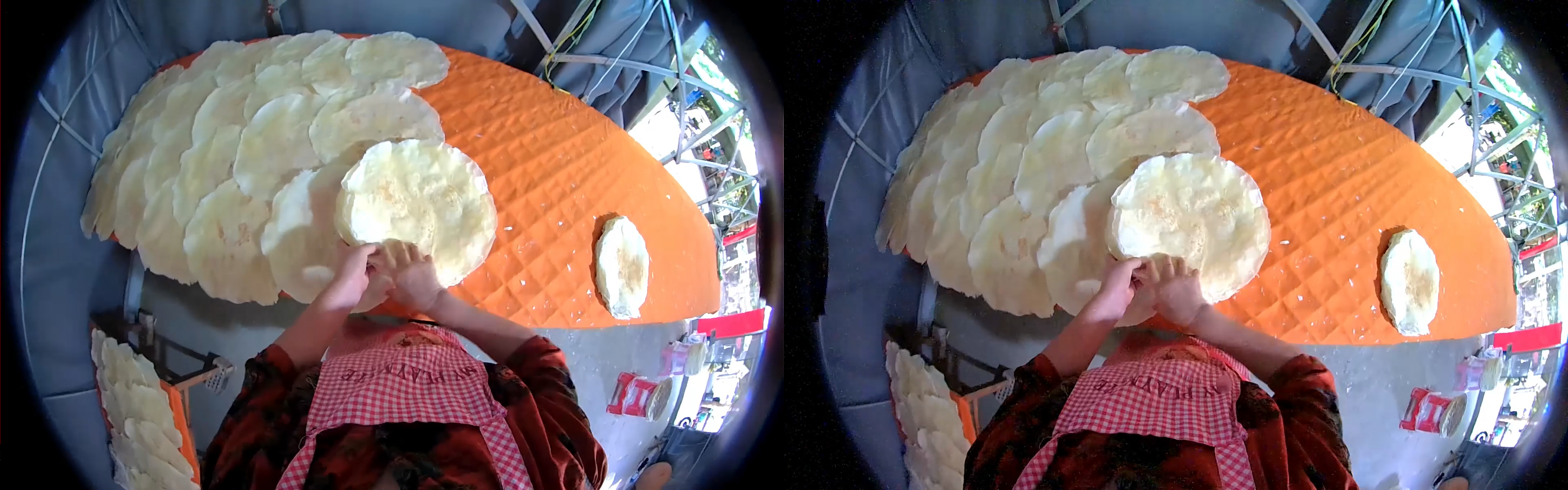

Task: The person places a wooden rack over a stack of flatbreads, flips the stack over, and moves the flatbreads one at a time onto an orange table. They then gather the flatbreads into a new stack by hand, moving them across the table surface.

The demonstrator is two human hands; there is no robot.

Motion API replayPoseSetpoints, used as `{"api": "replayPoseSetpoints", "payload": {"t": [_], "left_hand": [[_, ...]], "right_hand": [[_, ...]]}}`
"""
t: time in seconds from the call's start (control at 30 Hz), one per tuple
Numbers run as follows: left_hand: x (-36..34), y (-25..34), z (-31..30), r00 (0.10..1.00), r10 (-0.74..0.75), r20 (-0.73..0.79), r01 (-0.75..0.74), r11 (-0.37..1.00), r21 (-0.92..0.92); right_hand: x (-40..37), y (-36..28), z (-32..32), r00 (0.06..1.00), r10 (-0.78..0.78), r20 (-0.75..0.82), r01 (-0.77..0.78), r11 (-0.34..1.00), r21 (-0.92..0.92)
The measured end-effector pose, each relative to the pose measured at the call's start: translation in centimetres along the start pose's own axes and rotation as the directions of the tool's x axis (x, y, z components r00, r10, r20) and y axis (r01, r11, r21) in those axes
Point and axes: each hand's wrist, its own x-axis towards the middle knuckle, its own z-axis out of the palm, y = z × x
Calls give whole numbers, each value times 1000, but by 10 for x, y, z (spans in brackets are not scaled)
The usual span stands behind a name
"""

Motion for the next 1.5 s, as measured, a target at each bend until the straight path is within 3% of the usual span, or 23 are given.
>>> {"api": "replayPoseSetpoints", "payload": {"t": [0.13, 0.2, 0.27, 0.3, 0.37, 0.43, 0.47, 0.53, 0.57, 0.67, 0.7, 0.73, 0.77, 0.8, 0.87, 0.9, 1.0, 1.07, 1.13, 1.23, 1.33, 1.37, 1.5], "left_hand": [[-17, 23, 16, 992, 58, 116, -31, 975, -220], [-26, 43, 24, 967, 42, 251, 69, 906, -419], [-37, 55, 29, 948, 150, 280, -47, 938, -344], [-19, 36, 18, 956, 112, 269, -30, 957, -289], [-6, 13, 15, 971, 16, 240, 23, 987, -159], [-11, 6, 35, 977, -96, 193, 100, 995, -10], [-20, 11, 47, 952, -87, 294, 116, 990, -84], [-39, 24, 70, 879, -47, 474, 172, 959, -224], [-33, 18, 82, 905, -17, 424, 169, 931, -324], [28, -27, 94, 895, -84, 437, 182, 965, -187], [27, -36, 109, 958, -63, 280, 106, 984, -143], [31, -46, 114, 976, -38, 213, 40, 999, -7], [39, -60, 118, 988, -7, 153, -14, 990, 138], [43, -69, 123, 995, 28, 100, -56, 956, 286], [52, -78, 117, 986, -58, 154, 16, 965, 263], [46, -73, 118, 984, -87, 155, 42, 961, 274], [43, -67, 118, 979, -119, 165, 76, 966, 246], [43, -65, 125, 980, -129, 154, 90, 968, 235], [34, -55, 132, 984, -145, 103, 113, 957, 266], [37, -55, 132, 981, -172, 89, 139, 945, 296], [38, -53, 131, 984, -165, 69, 139, 947, 288], [38, -56, 129, 987, -141, 72, 113, 948, 298], [42, -57, 129, 990, -103, 95, 66, 942, 330]], "right_hand": [[27, 18, 30, 990, 76, 120, -94, 984, 153], [57, 37, -55, 958, 93, 273, -127, 986, 111], [74, 81, -101, 970, 191, -153, -115, 906, 407], [77, 114, -135, 977, 159, -144, -69, 868, 491], [73, 165, -193, 919, 394, -30, -296, 736, 609], [48, 207, -236, 914, 404, 28, -264, 542, 797], [36, 247, -227, 931, 354, 90, -221, 349, 911], [4, 269, -222, 872, 455, 180, -277, 156, 948], [-12, 286, -205, 841, 495, 219, -288, 68, 955], [-66, 356, -87, 736, 518, 436, -386, -208, 899], [-84, 364, -51, 651, 524, 550, -484, -273, 832], [-109, 386, 19, 668, 482, 567, -365, -452, 814], [-132, 397, 76, 503, 471, 725, -453, -570, 685], [-149, 384, 97, 524, 538, 660, -518, -414, 748], [-159, 389, 111, 489, 496, 718, -408, -597, 691], [-155, 373, 85, 557, 515, 652, -408, -514, 754], [-146, 381, 47, 541, 410, 734, -430, -615, 661], [-126, 403, 35, 413, 618, 669, -740, -201, 642], [-98, 421, 24, 438, 820, 368, -880, 307, 362], [-67, 444, 69, 528, 831, 173, -572, 198, 796], [-48, 411, 98, 592, 806, -11, -587, 441, 679], [-46, 397, 78, 637, 765, 92, -610, 428, 667], [-39, 405, 102, 671, 738, 67, -598, 486, 637]]}}
